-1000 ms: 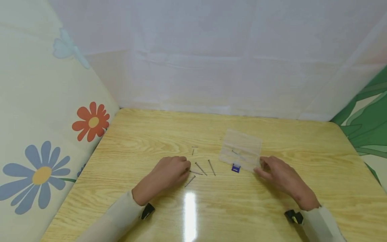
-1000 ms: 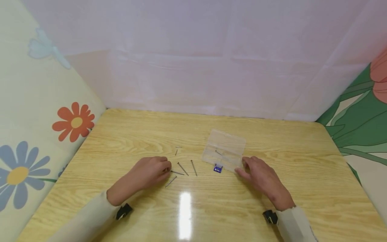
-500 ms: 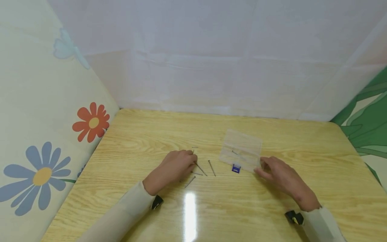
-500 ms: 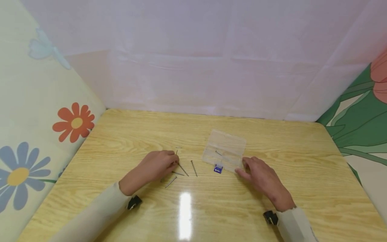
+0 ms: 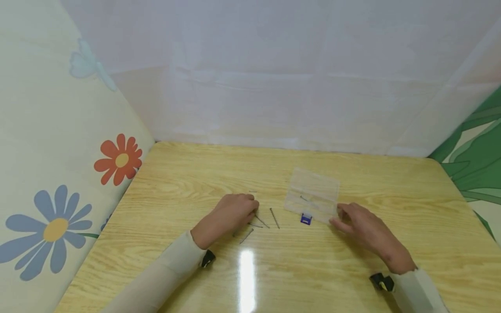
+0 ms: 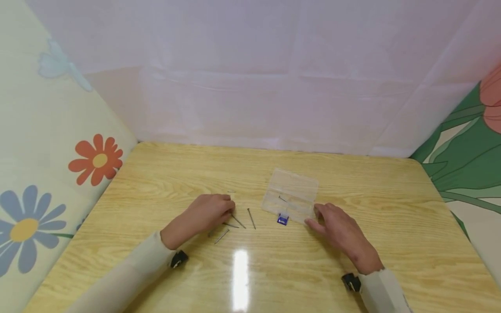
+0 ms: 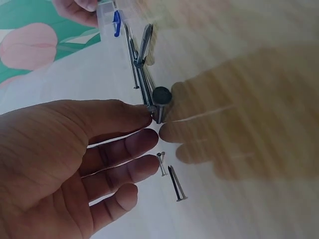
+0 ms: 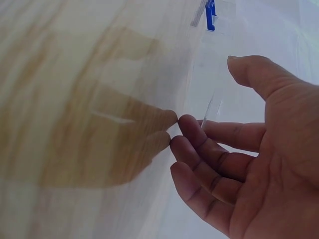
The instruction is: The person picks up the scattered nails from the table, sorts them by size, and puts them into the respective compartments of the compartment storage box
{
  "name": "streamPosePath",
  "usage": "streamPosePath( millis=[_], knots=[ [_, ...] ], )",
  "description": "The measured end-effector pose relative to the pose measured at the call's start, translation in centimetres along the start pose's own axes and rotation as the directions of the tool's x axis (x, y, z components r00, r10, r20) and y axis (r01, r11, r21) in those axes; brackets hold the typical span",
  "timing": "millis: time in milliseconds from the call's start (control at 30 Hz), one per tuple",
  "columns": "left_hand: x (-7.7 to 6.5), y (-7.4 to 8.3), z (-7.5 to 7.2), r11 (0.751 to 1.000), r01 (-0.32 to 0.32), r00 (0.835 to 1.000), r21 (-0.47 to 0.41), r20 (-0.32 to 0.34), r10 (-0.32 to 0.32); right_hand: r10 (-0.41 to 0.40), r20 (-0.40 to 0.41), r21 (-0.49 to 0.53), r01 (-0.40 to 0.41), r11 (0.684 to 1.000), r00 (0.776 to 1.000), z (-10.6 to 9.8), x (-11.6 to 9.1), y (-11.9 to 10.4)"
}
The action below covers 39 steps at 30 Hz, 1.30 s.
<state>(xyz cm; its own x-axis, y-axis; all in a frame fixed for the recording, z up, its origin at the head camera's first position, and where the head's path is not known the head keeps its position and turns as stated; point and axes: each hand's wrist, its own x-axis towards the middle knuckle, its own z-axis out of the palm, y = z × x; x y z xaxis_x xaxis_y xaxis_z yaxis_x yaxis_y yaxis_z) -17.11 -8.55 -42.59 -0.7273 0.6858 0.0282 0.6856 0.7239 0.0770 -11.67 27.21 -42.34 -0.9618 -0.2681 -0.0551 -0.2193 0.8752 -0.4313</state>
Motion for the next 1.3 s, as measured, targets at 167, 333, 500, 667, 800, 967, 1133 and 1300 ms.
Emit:
streamPosePath(
  millis=[167, 333, 500, 667, 800, 967, 1133, 1300],
  knots=[
    [0.1, 0.0, -0.3, 0.998, -0.051, 0.999, 0.042, 0.011, 0.051, -0.001, -0.004, -0.005, 0.001, 1.000, 1.000, 0.0, 0.0, 0.0],
    [0.4, 0.0, -0.3, 0.985, -0.101, 0.994, 0.137, 0.059, 0.094, -0.009, -0.007, -0.007, 0.009, 1.000, 1.000, 0.0, 0.0, 0.0],
    [0.7, -0.1, 0.0, 0.972, -0.137, 0.989, 0.191, 0.087, 0.122, -0.005, -0.004, -0.006, 0.005, 1.000, 1.000, 0.1, -0.1, 0.1],
    [0.7, -0.3, -0.5, 0.977, -0.163, 0.985, 0.137, 0.072, 0.155, -0.007, 0.000, 0.000, 0.007, 1.000, 1.000, 0.1, 0.0, 0.1],
    [1.0, -0.5, -1.0, 0.980, -0.177, 0.983, 0.089, 0.071, 0.171, -0.009, 0.000, 0.000, 0.009, 1.000, 1.000, 0.1, 0.0, 0.1],
    [1.9, -0.7, -1.2, 0.977, -0.203, 0.979, 0.064, 0.031, 0.201, -0.014, -0.008, -0.004, 0.014, 1.000, 1.000, 0.1, 0.0, 0.1],
    [2.9, -0.3, -1.3, 0.973, -0.228, 0.973, 0.022, -0.026, 0.228, -0.013, -0.010, -0.013, 0.012, 1.000, 1.000, 0.0, 0.0, 0.0],
    [4.2, 0.1, -1.4, 0.974, -0.227, 0.973, 0.001, -0.037, 0.227, -0.005, 0.003, -0.001, 0.005, 1.000, 1.000, -0.1, 0.0, -0.2]
  ],
)
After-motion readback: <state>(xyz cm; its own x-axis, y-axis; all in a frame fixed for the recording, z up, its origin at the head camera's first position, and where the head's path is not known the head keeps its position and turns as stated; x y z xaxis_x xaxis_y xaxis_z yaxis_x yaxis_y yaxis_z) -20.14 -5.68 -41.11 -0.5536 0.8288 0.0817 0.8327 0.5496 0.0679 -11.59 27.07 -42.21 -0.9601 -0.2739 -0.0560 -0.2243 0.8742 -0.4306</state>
